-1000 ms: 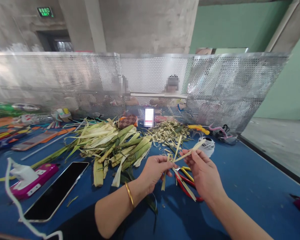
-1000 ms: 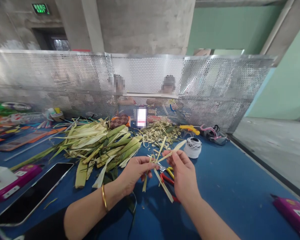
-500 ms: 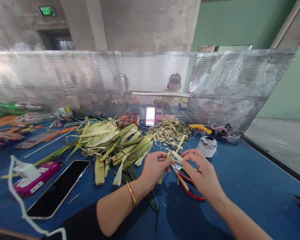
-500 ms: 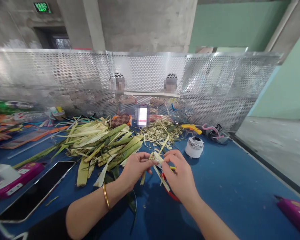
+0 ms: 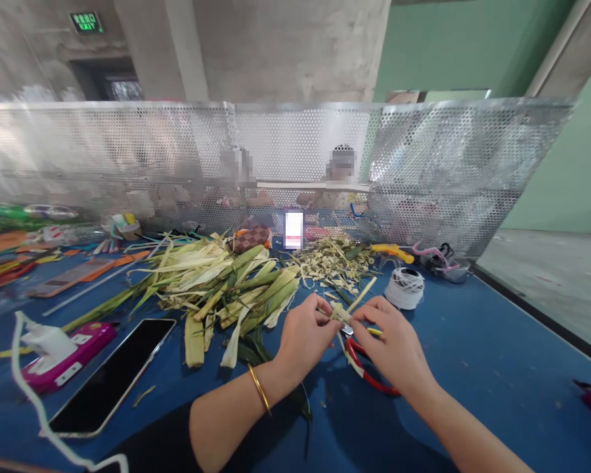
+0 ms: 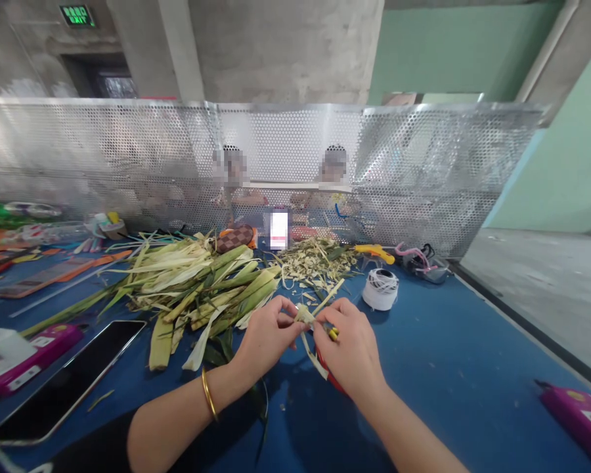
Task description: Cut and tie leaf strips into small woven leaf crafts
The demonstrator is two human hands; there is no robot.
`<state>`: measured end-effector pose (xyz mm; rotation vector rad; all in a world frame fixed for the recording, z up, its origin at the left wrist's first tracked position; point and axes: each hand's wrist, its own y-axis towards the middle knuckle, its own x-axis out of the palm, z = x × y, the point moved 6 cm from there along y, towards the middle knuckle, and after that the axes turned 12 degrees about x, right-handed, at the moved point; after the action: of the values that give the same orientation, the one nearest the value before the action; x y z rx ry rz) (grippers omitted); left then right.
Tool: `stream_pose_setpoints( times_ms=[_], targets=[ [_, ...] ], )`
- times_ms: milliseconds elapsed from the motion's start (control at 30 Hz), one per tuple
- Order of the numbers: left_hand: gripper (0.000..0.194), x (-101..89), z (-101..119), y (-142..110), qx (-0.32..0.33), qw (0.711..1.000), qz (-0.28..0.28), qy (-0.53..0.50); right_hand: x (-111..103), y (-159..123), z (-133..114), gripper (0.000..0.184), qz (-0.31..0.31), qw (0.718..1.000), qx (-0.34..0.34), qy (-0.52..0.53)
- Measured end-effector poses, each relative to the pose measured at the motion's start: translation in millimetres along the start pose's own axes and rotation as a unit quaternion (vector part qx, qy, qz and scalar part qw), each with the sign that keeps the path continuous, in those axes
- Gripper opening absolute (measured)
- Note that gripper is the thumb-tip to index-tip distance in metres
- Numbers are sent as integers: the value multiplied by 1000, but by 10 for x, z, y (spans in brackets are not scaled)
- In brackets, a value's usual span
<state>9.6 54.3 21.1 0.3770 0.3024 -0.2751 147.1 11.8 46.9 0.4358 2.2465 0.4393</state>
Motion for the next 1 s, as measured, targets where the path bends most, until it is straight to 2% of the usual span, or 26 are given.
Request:
stream_pose_setpoints(
  times_ms=[100, 200, 367, 467, 567, 733, 867, 1000],
  targets=[
    [10, 31, 36, -22, 31, 998, -27, 54, 33, -8, 18, 18, -28, 999, 20, 1],
    [5, 55, 72, -34, 57, 990, -58, 111, 109, 6, 105, 12, -77, 992, 77, 69],
    [10, 72, 105, -29, 93, 974, -98, 183, 250, 18, 178, 27, -185, 952, 159, 182],
    [9, 107, 124, -38, 117, 962, -123, 215, 268, 4, 196, 34, -219, 929, 214, 209],
    [6, 140, 119, -48, 109, 964, -140, 197, 223, 14, 199, 30, -200, 917, 238, 250],
    [19, 204, 36, -63, 43, 982, -174, 52, 170, 45, 244, 33, -153, 905, 253, 306],
    [15, 291, 17, -101, 19, 969, -242, -42, 86, 75, 238, 32, -95, 925, 210, 303],
    [18, 297, 105, -136, 3, 957, -279, -77, -21, 95, 234, 34, -39, 921, 195, 335]
  ],
)
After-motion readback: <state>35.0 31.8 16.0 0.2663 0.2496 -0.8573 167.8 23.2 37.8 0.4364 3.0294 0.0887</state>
